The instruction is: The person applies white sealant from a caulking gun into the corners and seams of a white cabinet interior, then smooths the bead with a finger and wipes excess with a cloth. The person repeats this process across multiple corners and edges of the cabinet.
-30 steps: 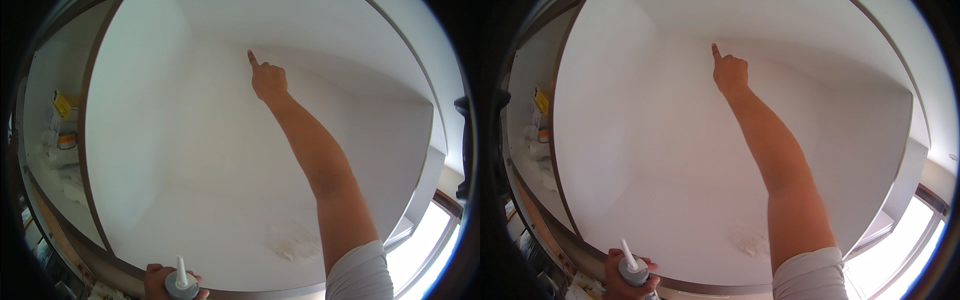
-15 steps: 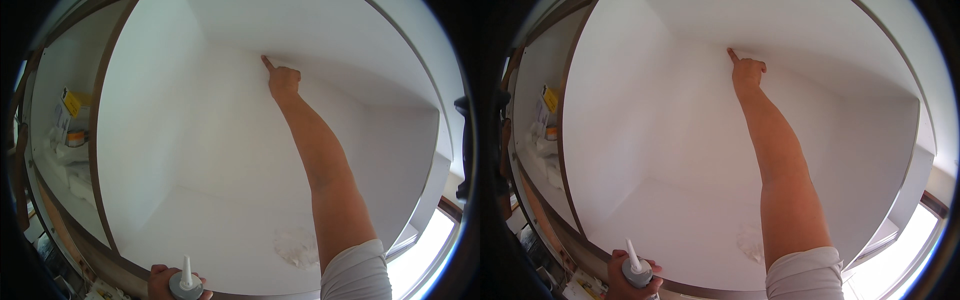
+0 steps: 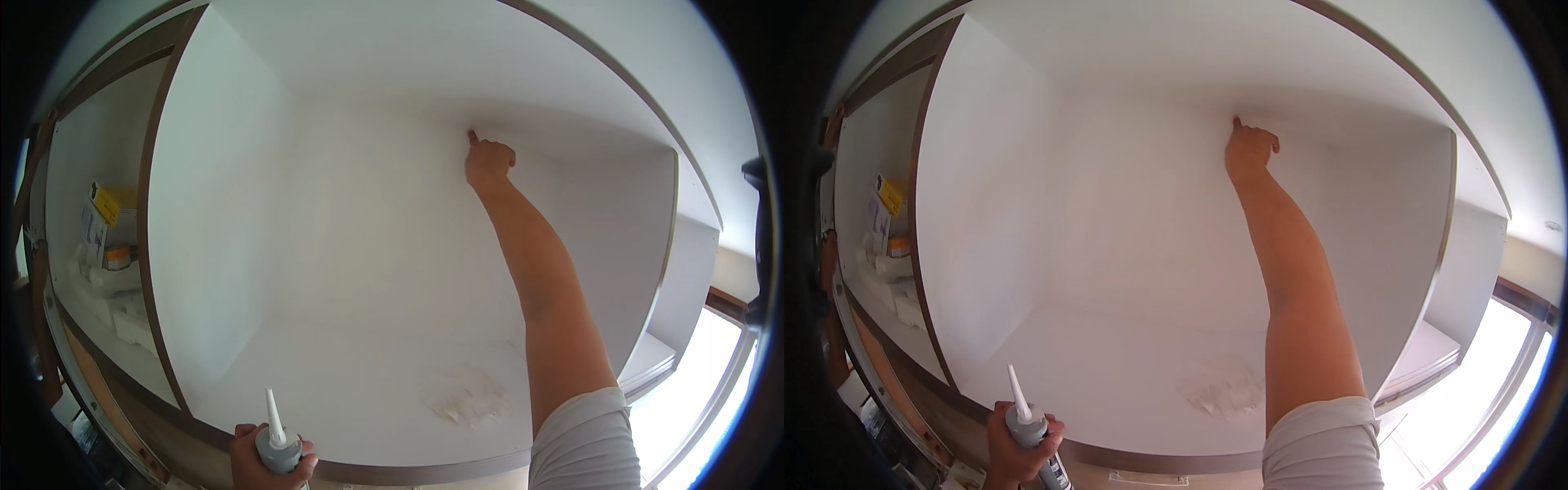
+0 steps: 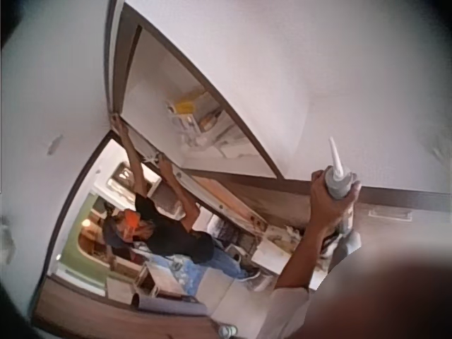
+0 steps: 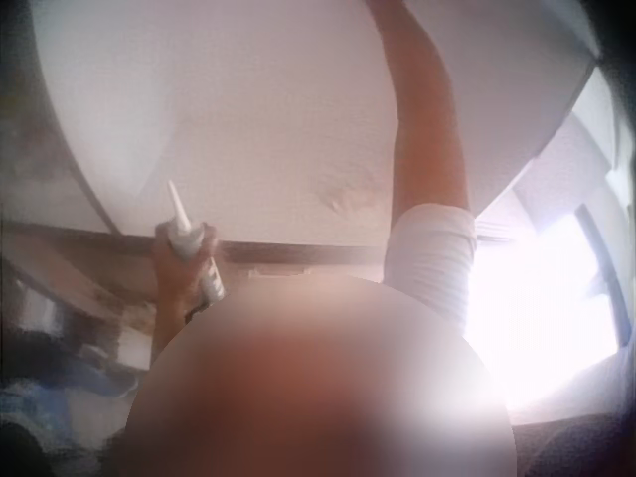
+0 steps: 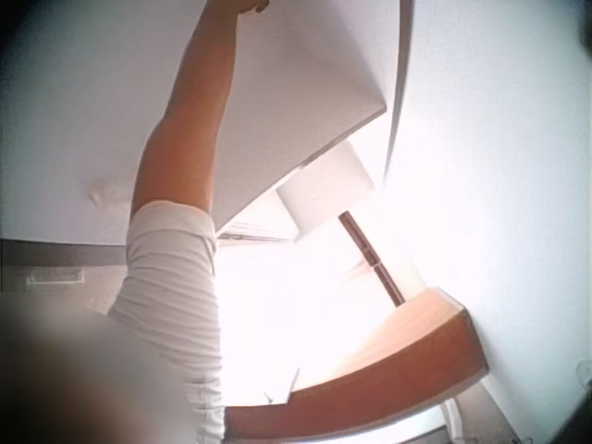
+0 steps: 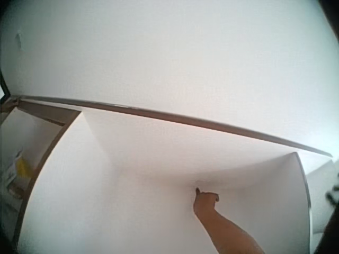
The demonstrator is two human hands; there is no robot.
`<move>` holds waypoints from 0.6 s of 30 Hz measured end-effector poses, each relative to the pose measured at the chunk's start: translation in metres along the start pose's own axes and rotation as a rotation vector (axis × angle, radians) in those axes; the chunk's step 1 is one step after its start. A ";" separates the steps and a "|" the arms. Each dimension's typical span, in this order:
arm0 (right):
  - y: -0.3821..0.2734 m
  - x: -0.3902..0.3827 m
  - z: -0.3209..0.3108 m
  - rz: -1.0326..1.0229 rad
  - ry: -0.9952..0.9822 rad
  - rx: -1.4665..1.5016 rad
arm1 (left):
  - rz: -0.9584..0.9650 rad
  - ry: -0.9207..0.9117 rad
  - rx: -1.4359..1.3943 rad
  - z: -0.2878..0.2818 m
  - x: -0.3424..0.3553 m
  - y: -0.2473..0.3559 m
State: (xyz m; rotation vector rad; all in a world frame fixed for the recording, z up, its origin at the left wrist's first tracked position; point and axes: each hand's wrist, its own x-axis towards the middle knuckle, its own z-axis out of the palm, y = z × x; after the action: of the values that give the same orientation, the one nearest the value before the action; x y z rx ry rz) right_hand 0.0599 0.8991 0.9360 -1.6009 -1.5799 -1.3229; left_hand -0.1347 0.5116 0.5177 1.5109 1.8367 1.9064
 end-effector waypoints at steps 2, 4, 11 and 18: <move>0.002 -0.018 -0.013 0.021 -0.052 0.206 | 0.055 -0.004 -0.221 0.007 0.007 -0.005; 0.011 -0.055 -0.021 -0.071 -0.137 0.461 | 0.039 0.016 -0.218 0.010 0.007 -0.008; 0.075 -0.324 -0.019 -0.710 -0.815 0.714 | 0.054 -0.019 -0.173 0.004 0.008 -0.006; 0.096 -0.442 -0.008 -0.208 -0.544 1.188 | 0.051 0.012 -0.219 0.006 0.008 0.011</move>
State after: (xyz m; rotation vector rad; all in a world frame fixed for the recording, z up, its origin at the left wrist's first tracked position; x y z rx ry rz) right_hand 0.2201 0.6823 0.5722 -1.0132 -2.2240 0.1573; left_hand -0.1292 0.5183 0.5296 1.4898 1.5467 2.0646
